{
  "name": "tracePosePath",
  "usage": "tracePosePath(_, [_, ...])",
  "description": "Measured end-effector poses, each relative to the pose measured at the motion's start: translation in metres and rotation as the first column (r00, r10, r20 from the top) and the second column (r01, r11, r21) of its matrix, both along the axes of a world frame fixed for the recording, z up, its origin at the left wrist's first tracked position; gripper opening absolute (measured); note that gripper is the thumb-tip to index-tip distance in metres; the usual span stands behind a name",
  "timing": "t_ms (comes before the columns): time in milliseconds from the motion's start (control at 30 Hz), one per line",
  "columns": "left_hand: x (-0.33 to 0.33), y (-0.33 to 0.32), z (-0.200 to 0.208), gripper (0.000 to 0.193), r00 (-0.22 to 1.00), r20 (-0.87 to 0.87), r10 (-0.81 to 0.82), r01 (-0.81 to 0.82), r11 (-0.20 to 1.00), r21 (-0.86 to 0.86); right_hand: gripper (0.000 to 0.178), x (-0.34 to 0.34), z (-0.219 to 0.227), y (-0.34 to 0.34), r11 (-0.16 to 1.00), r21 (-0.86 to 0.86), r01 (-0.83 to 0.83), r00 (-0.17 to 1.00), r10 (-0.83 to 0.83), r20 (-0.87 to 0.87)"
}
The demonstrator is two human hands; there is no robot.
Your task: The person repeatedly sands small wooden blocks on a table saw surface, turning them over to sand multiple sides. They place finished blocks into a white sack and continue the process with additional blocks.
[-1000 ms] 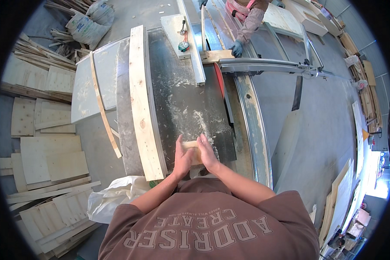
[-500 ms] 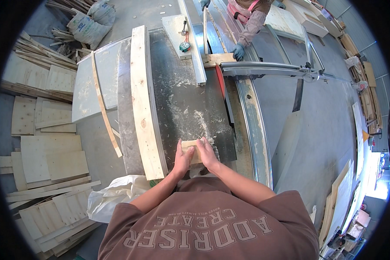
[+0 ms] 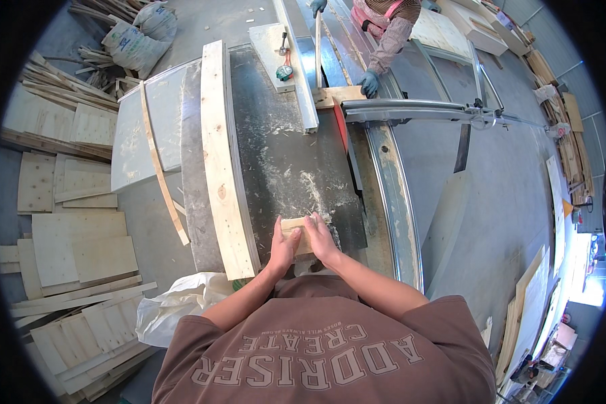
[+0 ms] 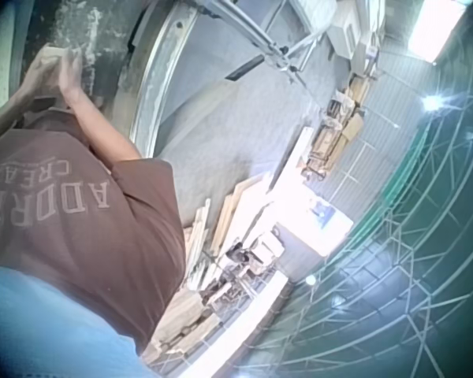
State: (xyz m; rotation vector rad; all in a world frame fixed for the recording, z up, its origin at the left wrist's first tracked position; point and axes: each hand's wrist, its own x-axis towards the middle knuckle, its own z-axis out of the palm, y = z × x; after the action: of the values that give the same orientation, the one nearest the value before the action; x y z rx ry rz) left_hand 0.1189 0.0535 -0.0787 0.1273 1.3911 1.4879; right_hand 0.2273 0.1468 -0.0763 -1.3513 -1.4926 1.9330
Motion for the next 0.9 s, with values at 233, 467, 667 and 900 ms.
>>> tracePosePath(233, [-0.001,-0.002,-0.009,0.084,0.999,-0.041,-0.021,0.02,1.0,-0.011,0.084,-0.001,0.002,-0.001,0.999,0.045,-0.006,1.0,0.006,0.004])
tracePosePath(467, [-0.001,-0.003,-0.017,0.075,0.994,-0.103,-0.041,0.037,0.999,-0.037,0.083,-0.002,0.007,0.001,0.997,0.065,-0.035,0.999,0.034,0.016])
tracePosePath(667, [-0.003,-0.002,-0.016,0.076,0.994,-0.089,-0.055,0.052,0.998,-0.039,0.086,-0.003,0.004,0.001,0.993,0.111,-0.038,0.998,0.032,0.052])
tracePosePath(900, [-0.003,-0.003,-0.019,0.076,0.987,-0.142,-0.07,0.064,0.997,-0.048,0.089,-0.003,0.003,0.002,0.991,0.126,-0.051,0.998,0.044,0.055])
